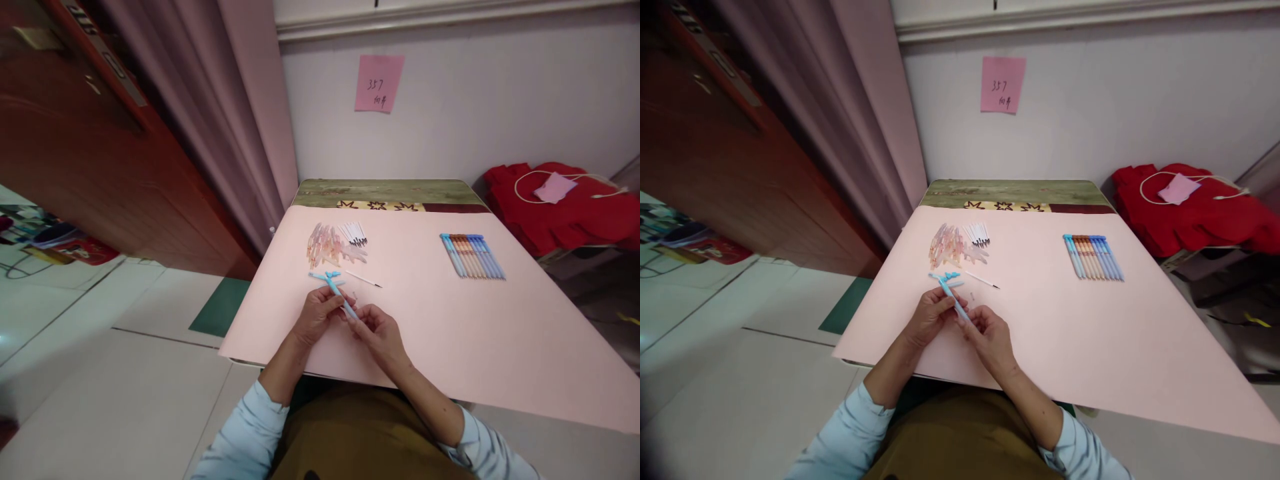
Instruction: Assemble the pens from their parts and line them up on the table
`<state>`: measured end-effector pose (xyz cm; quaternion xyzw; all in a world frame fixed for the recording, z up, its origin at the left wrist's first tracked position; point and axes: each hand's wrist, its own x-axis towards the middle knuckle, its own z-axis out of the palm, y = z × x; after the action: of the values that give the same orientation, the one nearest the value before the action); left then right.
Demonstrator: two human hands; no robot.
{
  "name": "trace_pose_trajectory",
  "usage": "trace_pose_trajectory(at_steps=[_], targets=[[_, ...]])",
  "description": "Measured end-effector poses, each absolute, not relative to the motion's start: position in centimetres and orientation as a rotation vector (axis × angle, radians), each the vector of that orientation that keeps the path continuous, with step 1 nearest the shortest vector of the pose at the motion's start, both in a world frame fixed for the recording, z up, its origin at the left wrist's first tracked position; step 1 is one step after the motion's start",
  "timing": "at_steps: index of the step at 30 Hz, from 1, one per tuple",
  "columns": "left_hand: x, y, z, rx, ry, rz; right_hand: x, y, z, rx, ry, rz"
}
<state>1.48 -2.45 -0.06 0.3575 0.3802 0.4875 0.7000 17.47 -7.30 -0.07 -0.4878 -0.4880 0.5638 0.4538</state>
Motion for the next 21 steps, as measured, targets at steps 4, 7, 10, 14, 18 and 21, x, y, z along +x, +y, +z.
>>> trace_pose_trajectory(at_steps=[4, 7, 10, 14, 18, 21], targets=[[1.5, -2.6, 0.1, 0.851, 0.841, 1.078, 17.6, -7.4, 0.0, -1.175, -1.173, 1.472], [1.4, -2.6, 0.2, 0.871, 0.834, 1.075, 17.7, -7.4, -0.2, -1.173, -1.203, 1.487], [1.4, -2.6, 0.1, 0.875, 0.839, 1.073, 17.7, -7.4, -0.3, -1.179, -1.217, 1.487], [1.6, -2.7, 0.1, 0.856, 0.849, 1.082, 17.5, -7.3, 0.0, -1.176, -1.193, 1.487], [1.7, -2.6, 0.3, 0.855, 0.896, 1.203, 19.2, -6.5, 0.7, -1.213, -1.116, 1.471], [1.3, -1.7, 0.3, 0.915, 1.163, 1.385, 22.1, -4.7, 1.7, -1.260, -1.101, 1.335]])
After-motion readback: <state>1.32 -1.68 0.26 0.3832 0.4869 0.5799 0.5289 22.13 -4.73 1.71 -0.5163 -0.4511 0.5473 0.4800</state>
